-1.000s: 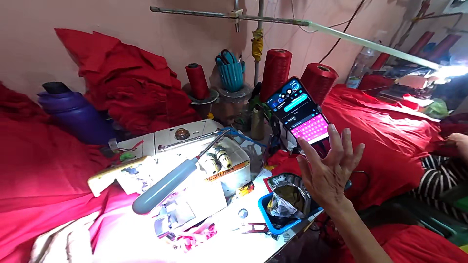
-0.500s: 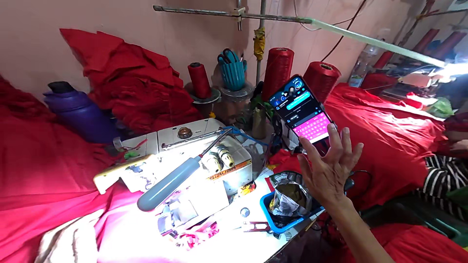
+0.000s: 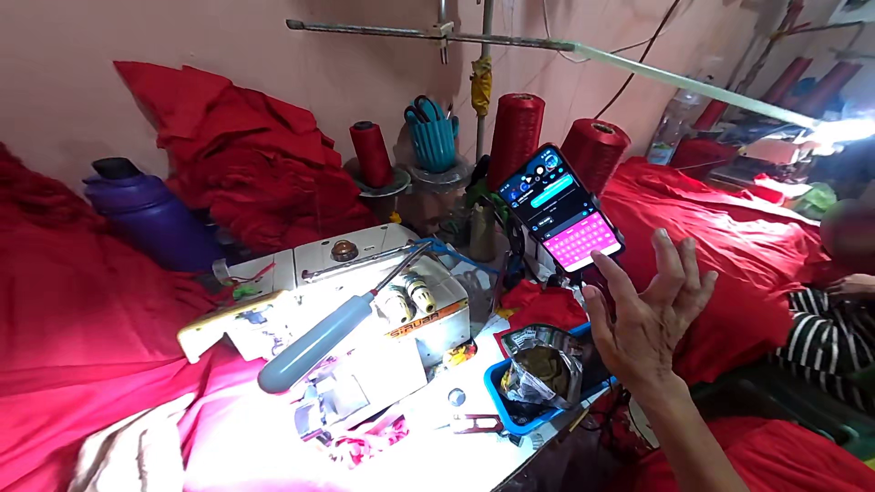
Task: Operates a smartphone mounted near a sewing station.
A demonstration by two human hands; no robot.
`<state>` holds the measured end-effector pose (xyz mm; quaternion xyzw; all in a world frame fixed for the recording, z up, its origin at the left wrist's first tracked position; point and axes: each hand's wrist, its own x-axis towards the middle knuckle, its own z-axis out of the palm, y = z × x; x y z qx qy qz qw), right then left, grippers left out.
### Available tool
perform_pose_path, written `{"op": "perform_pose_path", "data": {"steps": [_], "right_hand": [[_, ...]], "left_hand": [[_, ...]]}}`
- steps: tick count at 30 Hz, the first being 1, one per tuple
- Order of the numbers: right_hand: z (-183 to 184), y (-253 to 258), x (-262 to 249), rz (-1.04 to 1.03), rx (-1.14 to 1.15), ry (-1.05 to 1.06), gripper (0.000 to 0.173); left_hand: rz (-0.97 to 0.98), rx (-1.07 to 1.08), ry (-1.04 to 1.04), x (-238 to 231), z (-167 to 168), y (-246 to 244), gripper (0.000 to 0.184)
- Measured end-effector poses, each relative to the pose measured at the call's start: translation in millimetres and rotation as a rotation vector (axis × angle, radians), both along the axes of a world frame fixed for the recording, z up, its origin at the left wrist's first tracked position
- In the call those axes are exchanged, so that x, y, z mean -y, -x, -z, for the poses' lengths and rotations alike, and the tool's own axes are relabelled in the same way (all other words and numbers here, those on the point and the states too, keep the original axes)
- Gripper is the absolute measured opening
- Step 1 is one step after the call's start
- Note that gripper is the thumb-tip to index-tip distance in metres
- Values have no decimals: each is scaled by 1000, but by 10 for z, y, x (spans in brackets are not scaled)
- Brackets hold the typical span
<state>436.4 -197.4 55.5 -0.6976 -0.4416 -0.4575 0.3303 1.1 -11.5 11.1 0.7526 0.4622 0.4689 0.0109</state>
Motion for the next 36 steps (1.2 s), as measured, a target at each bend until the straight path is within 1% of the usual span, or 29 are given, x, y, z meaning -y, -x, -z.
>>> {"op": "perform_pose_path", "data": {"steps": [9,13,18,21,23,28,34,36], "right_hand": [[-2,-12,-67,-9,9,-3,41],[8,24,-88,-13,1,-3,42],[49,81,-127,-88,8,25,46],[57,86,-158,-112,19,34,49],[59,86,-172,-115,28,28,51],[69,74,-186,-113,22,32,53],[61,77,-188,-98,16,33,55],[47,80,-176,-91,16,18,56]], "left_hand": [[23,5,-22,-74,73,71,39],[-6,65,1,72,-79,-75,35],[0,13,-44,-31,43,14,36],[-7,27,-27,-10,27,-4,36],[-7,42,2,48,-48,-53,36],[19,7,-20,-21,22,23,38],[4,20,-52,-99,135,81,36],[9,19,-43,-66,100,57,36]]}}
